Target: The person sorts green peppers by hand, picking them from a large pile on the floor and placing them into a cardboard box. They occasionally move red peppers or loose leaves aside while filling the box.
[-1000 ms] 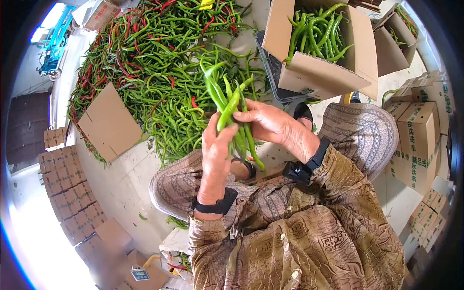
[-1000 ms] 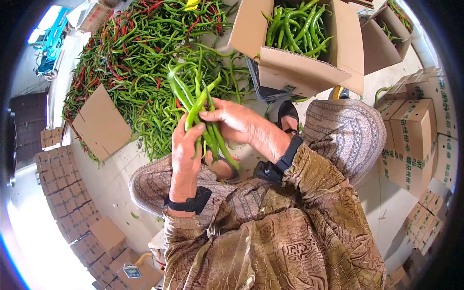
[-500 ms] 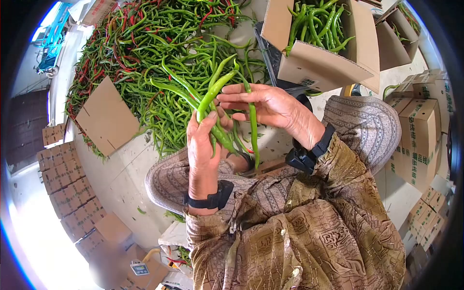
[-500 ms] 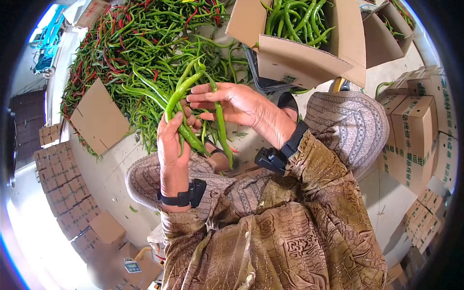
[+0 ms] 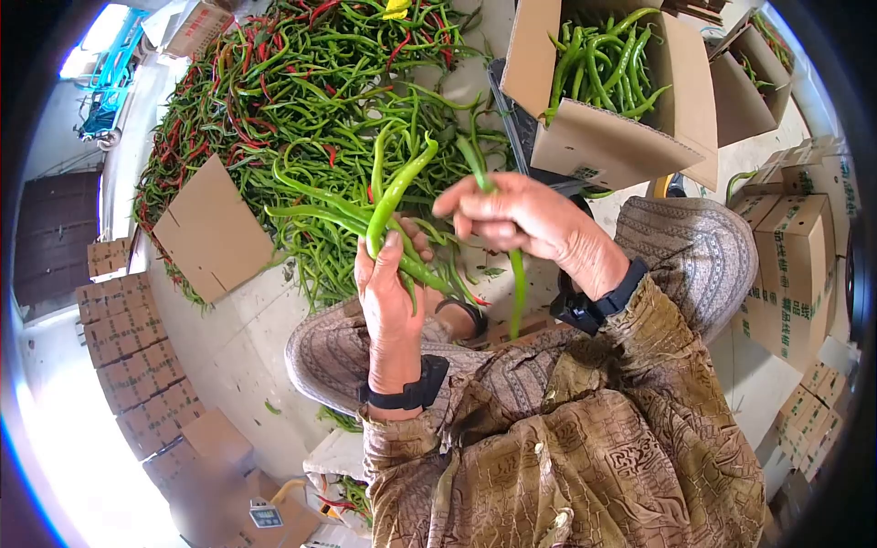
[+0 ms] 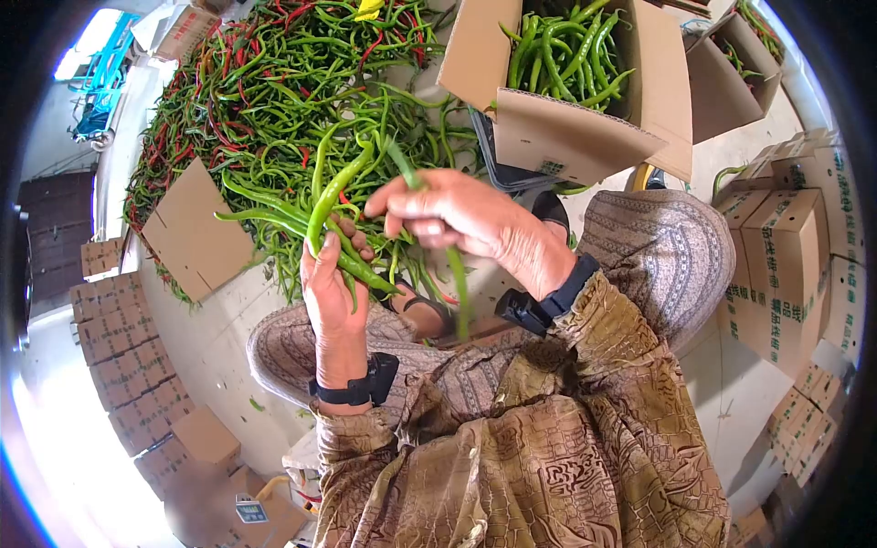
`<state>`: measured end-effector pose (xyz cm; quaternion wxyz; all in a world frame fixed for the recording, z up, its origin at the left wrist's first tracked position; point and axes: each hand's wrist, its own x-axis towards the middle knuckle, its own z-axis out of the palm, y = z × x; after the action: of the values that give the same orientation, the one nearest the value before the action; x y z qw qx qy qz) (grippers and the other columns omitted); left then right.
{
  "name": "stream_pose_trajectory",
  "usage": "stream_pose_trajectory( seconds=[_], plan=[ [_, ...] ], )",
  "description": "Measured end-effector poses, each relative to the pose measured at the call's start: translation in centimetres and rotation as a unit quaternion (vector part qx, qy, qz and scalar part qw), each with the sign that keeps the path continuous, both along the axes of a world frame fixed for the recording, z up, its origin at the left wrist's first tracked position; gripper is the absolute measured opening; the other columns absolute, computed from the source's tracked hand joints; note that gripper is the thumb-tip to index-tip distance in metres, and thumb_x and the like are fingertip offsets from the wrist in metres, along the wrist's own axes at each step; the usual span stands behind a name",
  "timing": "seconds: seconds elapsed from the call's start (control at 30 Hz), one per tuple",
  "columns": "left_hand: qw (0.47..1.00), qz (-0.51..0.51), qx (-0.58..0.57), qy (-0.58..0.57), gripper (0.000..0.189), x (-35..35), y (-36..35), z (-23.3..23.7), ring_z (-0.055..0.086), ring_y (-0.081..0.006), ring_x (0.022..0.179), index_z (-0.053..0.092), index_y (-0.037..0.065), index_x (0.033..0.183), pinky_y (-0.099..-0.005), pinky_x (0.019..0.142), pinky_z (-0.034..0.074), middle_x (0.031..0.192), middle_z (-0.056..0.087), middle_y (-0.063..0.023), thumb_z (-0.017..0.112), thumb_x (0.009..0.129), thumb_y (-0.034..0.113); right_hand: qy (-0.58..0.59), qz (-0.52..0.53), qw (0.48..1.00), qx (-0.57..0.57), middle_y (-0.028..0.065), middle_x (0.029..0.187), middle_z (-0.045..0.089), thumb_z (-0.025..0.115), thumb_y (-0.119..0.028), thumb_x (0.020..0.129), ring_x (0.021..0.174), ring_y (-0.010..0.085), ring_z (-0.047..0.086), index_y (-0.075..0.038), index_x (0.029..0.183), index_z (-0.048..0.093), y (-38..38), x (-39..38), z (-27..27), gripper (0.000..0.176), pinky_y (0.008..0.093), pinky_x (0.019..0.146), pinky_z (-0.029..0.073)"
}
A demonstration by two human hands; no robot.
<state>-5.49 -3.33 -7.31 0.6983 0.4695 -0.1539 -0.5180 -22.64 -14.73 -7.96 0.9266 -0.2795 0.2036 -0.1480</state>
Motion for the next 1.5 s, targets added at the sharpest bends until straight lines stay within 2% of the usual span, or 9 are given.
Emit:
stream_pose_trajectory(
  seconds=[0.13, 0.17, 0.33, 0.5, 0.67, 0.8, 0.93, 1.1, 1.5],
  plan=[
    [0.997, -0.042, -0.005, 0.065, 0.029, -0.3, 0.6, -0.2, 0.064, -0.0275, 0.096, 0.048, 0.000, 0.120, -0.0370, 0.083, 0.054, 0.109, 0.061, -0.0172, 0.052, 0.094, 0.012, -0.005, -0.219, 0.964, 0.152, 0.0116, 0.100, 0.061, 0.051, -0.015, 0.096, 0.084, 0.0142, 0.061, 0.006, 0.117, 0.054, -1.1, 0.6, -2.1, 0.029, 0.0241, 0.067, 0.053],
    [0.995, -0.054, 0.007, 0.082, 0.031, -0.7, 0.7, -0.4, 0.063, -0.0304, 0.099, 0.047, -0.001, 0.122, -0.0390, 0.084, 0.053, 0.112, 0.060, -0.0194, 0.051, 0.094, 0.013, -0.067, -0.198, 0.970, 0.124, 0.0174, 0.117, 0.058, 0.051, -0.017, 0.097, 0.107, 0.0209, 0.059, 0.005, 0.123, 0.051, -1.2, 0.3, -3.7, 0.034, 0.0288, 0.089, 0.052],
    [0.972, -0.199, 0.039, 0.115, 0.036, -1.5, 0.7, -0.3, 0.057, -0.0401, 0.111, 0.046, -0.001, 0.120, -0.0484, 0.090, 0.052, 0.124, 0.053, -0.0265, 0.055, 0.093, 0.021, -0.076, -0.210, 0.965, 0.135, 0.0162, 0.120, 0.056, 0.051, -0.023, 0.097, 0.108, 0.0221, 0.058, 0.007, 0.125, 0.048, -1.2, 1.3, -3.1, 0.041, 0.0304, 0.092, 0.050],
    [0.966, -0.219, 0.066, 0.120, 0.041, -2.4, 1.0, -1.0, 0.058, -0.0157, 0.074, 0.047, -0.001, 0.122, -0.0384, 0.078, 0.054, 0.108, 0.059, -0.0182, 0.063, 0.088, 0.016, -0.074, -0.263, 0.948, 0.166, 0.0179, 0.120, 0.056, 0.049, -0.039, 0.097, 0.110, 0.0265, 0.057, 0.008, 0.125, 0.046, -1.2, 1.3, -3.0, 0.055, 0.0343, 0.094, 0.049],
    [0.995, -0.075, 0.020, 0.068, 0.037, -3.0, -0.2, -0.1, 0.055, -0.0152, 0.072, 0.047, 0.003, 0.122, -0.0362, 0.072, 0.052, 0.100, 0.059, -0.0118, 0.061, 0.089, 0.011, -0.129, -0.248, 0.937, 0.208, 0.0194, 0.126, 0.053, 0.043, -0.059, 0.092, 0.118, 0.0290, 0.050, 0.007, 0.128, 0.044, -0.3, 1.4, -3.4, 0.075, 0.0393, 0.095, 0.046],
    [0.940, -0.063, 0.096, -0.322, 0.029, -2.9, -1.1, 0.3, 0.062, -0.0217, 0.078, 0.050, 0.001, 0.117, -0.0333, 0.073, 0.052, 0.091, 0.062, -0.0079, 0.057, 0.089, 0.006, 0.001, -0.121, 0.992, -0.027, 0.0091, 0.118, 0.057, 0.062, -0.054, 0.085, 0.110, 0.0170, 0.049, 0.000, 0.126, 0.050, 2.2, 2.5, -1.7, 0.070, 0.0335, 0.099, 0.035],
    [0.791, -0.181, 0.090, -0.578, 0.055, -4.3, 0.1, 0.9, 0.055, -0.0346, 0.103, 0.045, -0.001, 0.128, -0.0404, 0.090, 0.045, 0.118, 0.050, -0.0212, 0.066, 0.077, 0.004, 0.082, -0.146, 0.985, -0.043, 0.0085, 0.113, 0.060, 0.070, -0.020, 0.085, 0.104, 0.0160, 0.055, -0.002, 0.124, 0.053, 2.7, 2.8, -1.4, 0.047, 0.0336, 0.093, 0.044],
    [0.947, -0.170, 0.086, -0.260, 0.049, -3.0, 1.7, 2.8, 0.060, -0.0172, 0.100, 0.043, -0.002, 0.135, -0.0310, 0.088, 0.047, 0.117, 0.060, -0.0150, 0.058, 0.088, 0.003, -0.101, -0.126, 0.981, 0.107, 0.0154, 0.117, 0.060, 0.059, -0.011, 0.089, 0.106, 0.0237, 0.061, 0.004, 0.128, 0.047, 1.0, 1.9, -3.1, 0.043, 0.0377, 0.094, 0.049],
    [0.981, -0.092, 0.083, -0.148, 0.030, -3.9, 2.4, 4.0, 0.061, -0.0174, 0.094, 0.052, -0.006, 0.120, -0.0299, 0.083, 0.050, 0.107, 0.062, -0.0139, 0.049, 0.093, 0.003, -0.049, -0.139, 0.984, 0.102, 0.0126, 0.104, 0.064, 0.063, -0.006, 0.086, 0.092, 0.0229, 0.064, 0.002, 0.119, 0.052, 1.8, 0.9, 1.9, 0.035, 0.0341, 0.084, 0.054]
  ],
)
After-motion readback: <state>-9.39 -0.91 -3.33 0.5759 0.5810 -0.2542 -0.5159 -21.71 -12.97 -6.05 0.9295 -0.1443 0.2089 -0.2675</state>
